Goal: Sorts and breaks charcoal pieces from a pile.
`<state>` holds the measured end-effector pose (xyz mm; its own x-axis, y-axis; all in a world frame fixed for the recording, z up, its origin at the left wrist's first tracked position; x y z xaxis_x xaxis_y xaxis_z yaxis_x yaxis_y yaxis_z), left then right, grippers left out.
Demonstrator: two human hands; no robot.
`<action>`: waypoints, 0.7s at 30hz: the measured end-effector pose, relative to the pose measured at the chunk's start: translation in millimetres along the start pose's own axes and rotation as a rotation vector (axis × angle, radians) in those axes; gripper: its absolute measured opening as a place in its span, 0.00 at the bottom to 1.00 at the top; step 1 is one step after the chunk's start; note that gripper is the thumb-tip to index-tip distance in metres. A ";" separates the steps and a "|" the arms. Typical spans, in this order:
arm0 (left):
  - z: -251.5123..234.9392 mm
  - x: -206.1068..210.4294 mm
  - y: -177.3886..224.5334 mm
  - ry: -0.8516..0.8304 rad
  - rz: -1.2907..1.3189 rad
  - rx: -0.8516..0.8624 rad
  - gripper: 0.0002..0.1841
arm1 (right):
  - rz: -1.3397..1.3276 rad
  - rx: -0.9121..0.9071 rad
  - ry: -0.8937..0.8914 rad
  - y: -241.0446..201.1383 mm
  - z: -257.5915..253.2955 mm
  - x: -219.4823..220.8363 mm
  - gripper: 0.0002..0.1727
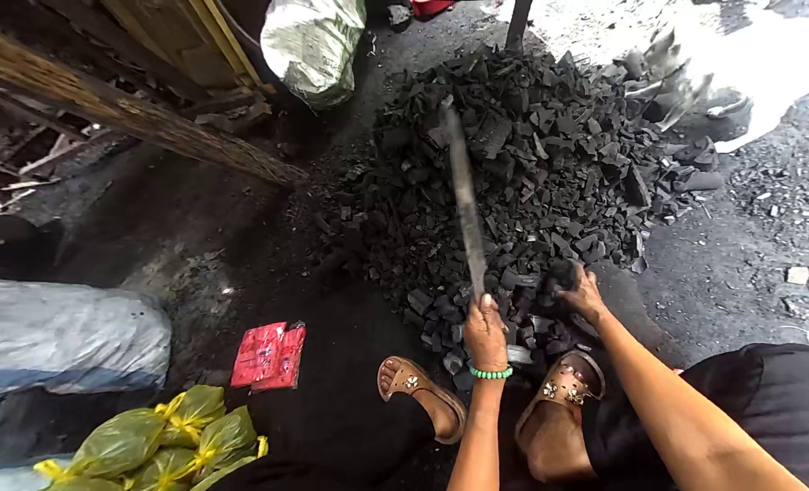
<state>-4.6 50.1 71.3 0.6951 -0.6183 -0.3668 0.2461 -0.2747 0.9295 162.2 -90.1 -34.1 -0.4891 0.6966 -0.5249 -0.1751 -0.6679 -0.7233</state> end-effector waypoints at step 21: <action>-95.1 -84.8 86.1 -0.627 -0.939 -0.219 0.24 | 0.147 -0.098 0.147 -73.0 1.6 -324.6 0.20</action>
<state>21.9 148.9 186.1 -0.2683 -0.5122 -0.8159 0.6440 -0.7252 0.2435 332.4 -267.9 189.8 -0.3725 0.6292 -0.6821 -0.0237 -0.7412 -0.6708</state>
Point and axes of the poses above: each hand's wrist, its own z-axis away from the middle knuckle, its own x-axis out of the palm, y = z × x, the point moved 1 cm from there along -z, towards the middle knuckle, and after that the axes turned 1 degree about z, right-handed, at the moved point
